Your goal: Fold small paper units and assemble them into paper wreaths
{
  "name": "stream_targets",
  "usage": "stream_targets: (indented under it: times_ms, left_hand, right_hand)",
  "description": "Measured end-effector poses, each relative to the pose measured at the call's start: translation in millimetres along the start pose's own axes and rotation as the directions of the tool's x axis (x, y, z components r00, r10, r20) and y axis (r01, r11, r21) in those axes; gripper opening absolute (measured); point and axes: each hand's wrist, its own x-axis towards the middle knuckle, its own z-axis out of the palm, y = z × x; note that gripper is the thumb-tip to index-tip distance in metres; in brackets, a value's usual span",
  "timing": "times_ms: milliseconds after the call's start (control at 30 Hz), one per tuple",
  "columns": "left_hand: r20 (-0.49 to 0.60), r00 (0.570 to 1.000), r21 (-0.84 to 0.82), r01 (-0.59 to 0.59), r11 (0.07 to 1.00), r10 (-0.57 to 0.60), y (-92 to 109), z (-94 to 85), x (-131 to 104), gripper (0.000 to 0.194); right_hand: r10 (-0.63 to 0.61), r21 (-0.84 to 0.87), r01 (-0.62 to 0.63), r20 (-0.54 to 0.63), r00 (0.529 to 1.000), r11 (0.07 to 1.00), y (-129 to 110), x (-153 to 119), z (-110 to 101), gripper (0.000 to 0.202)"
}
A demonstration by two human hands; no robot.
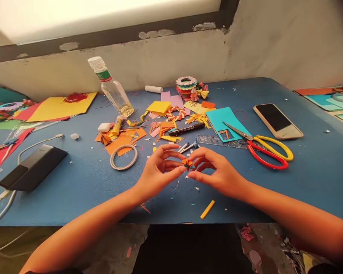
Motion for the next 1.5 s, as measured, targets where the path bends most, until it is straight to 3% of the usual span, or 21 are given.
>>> stream_targets:
  times_ms: [167, 300, 800, 1300, 1500]
  left_hand:
    - [-0.02, 1.0, -0.009, -0.003, 1.0, 0.003, -3, -2.5, 5, 0.048]
    - [-0.014, 1.0, -0.003, -0.011, 1.0, 0.011, -6, -4.4, 8, 0.052]
    - [0.011, 1.0, -0.031, -0.01, 0.999, 0.01, -12, -8.3, 17, 0.043]
    - [-0.008, 1.0, -0.037, 0.008, 0.999, -0.008, -13, -9.0, 19, 0.042]
    - [-0.008, 1.0, -0.031, 0.022, 0.999, -0.022, -10, -8.4, 17, 0.039]
  right_hand:
    - [0.253, 0.32, -0.279, 0.123, 0.96, 0.905, 0, 10, 0, 0.029]
    - [0.361, 0.453, -0.415, 0.204, 0.91, 0.789, 2, 14, -1, 0.032]
    - [0.401, 0.496, -0.421, 0.153, 0.903, 0.759, 6, 17, 0, 0.024]
    - [0.423, 0.505, -0.446, 0.168, 0.891, 0.739, 10, 17, -1, 0.025]
    - [0.369, 0.496, -0.426, 0.214, 0.904, 0.757, 13, 17, -1, 0.027]
